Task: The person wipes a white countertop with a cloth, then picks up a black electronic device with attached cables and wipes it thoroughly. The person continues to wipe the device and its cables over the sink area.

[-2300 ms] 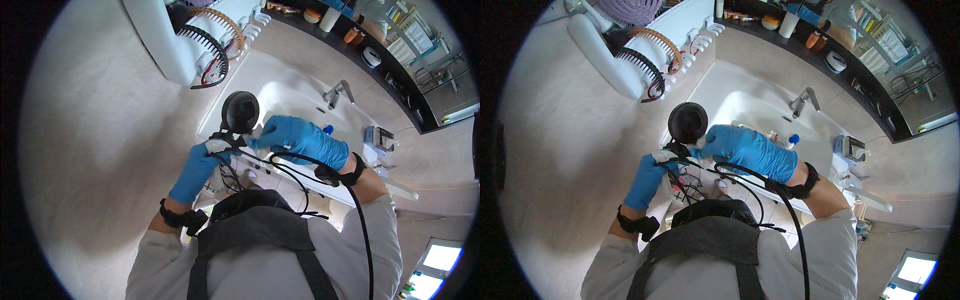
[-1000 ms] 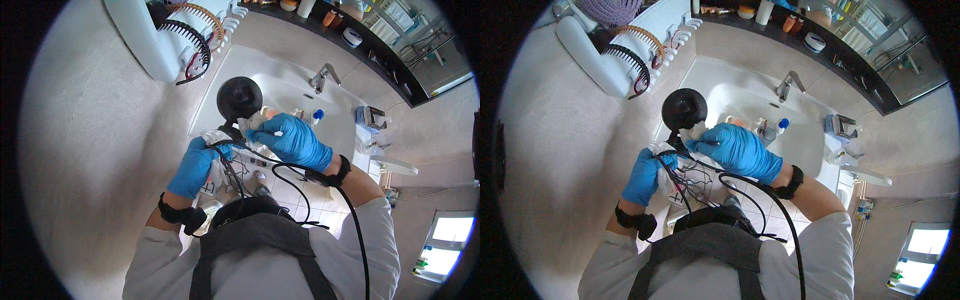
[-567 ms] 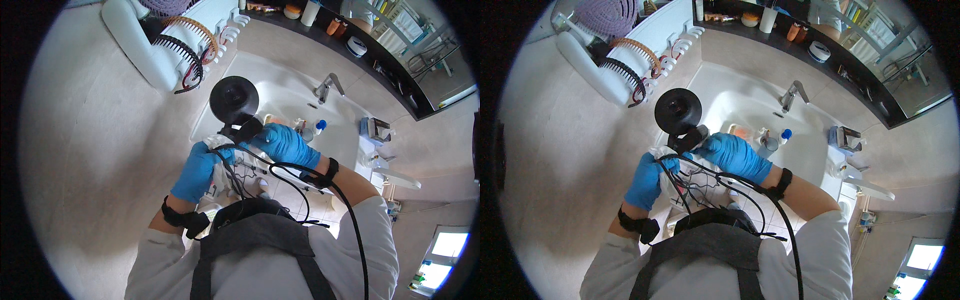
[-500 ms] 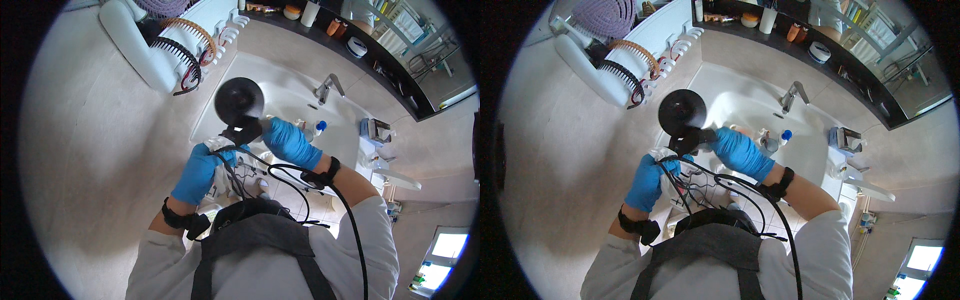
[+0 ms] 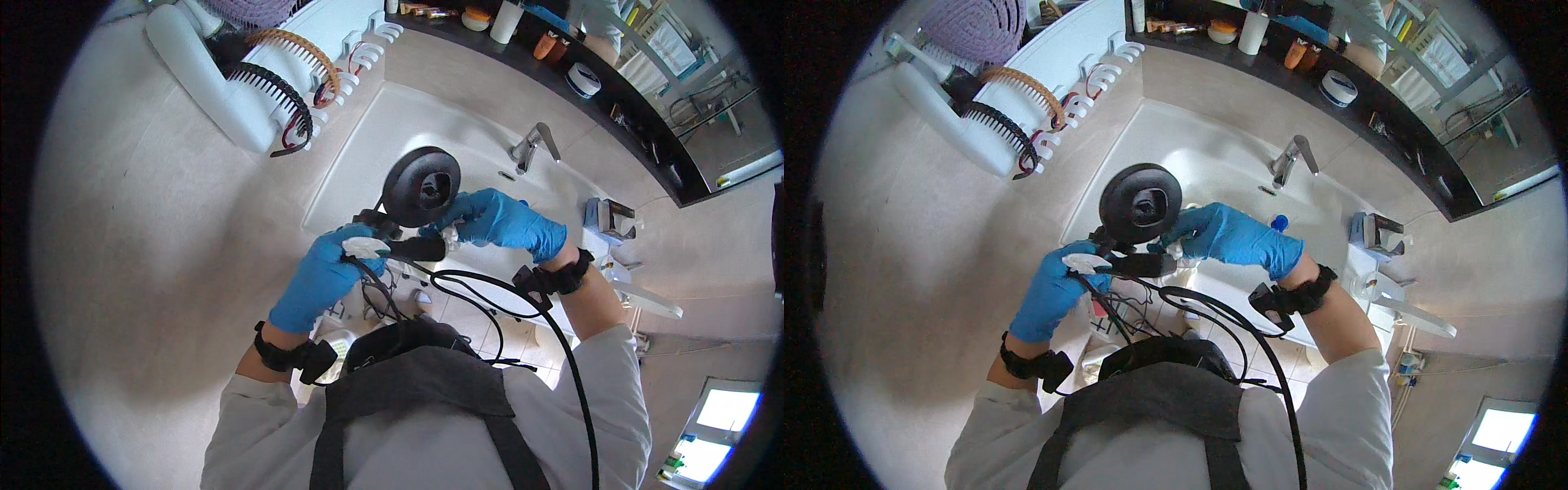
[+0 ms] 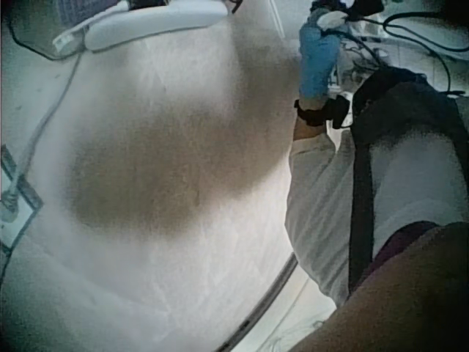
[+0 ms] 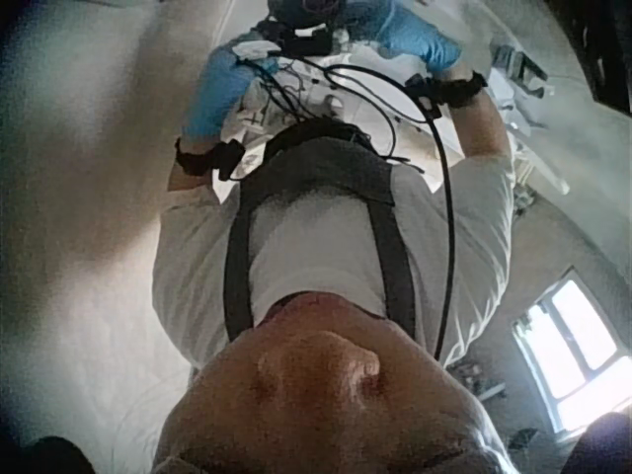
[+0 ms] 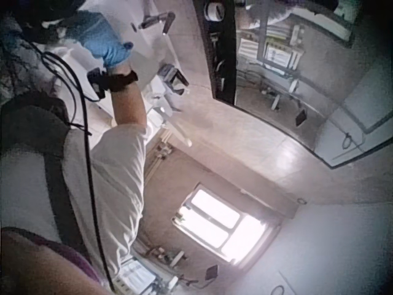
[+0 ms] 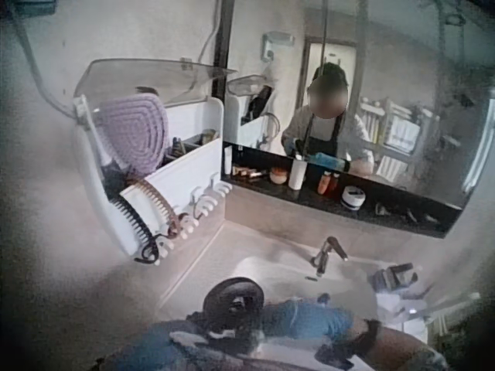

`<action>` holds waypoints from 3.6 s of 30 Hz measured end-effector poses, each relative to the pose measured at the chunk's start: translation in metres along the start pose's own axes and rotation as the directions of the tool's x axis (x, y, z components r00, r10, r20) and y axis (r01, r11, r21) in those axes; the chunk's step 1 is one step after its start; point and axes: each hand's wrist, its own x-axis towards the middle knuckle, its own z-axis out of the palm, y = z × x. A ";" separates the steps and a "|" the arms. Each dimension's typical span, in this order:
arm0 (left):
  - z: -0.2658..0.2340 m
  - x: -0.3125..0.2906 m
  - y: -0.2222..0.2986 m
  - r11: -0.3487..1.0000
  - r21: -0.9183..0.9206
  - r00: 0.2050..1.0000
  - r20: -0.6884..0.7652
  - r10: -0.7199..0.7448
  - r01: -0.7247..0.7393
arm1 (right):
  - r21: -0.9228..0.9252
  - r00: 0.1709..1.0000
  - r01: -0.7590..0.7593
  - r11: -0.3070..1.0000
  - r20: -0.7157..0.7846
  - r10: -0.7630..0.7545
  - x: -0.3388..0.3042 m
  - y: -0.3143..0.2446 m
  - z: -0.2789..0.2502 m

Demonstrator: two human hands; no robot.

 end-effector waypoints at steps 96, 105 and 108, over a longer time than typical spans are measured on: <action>-0.098 0.031 -0.282 0.989 -0.023 0.961 -0.234 -0.149 0.148 | -0.444 0.909 -0.321 0.836 0.104 0.404 0.190 0.160 0.100; -0.108 0.059 -0.252 0.985 -0.081 0.947 -0.274 -0.166 0.149 | -0.493 0.906 -0.297 0.818 0.124 0.404 0.194 0.176 0.095; -0.114 0.053 -0.237 0.965 -0.124 0.947 -0.198 -0.253 0.232 | -0.549 0.892 -0.234 0.802 0.206 0.402 0.197 0.184 0.096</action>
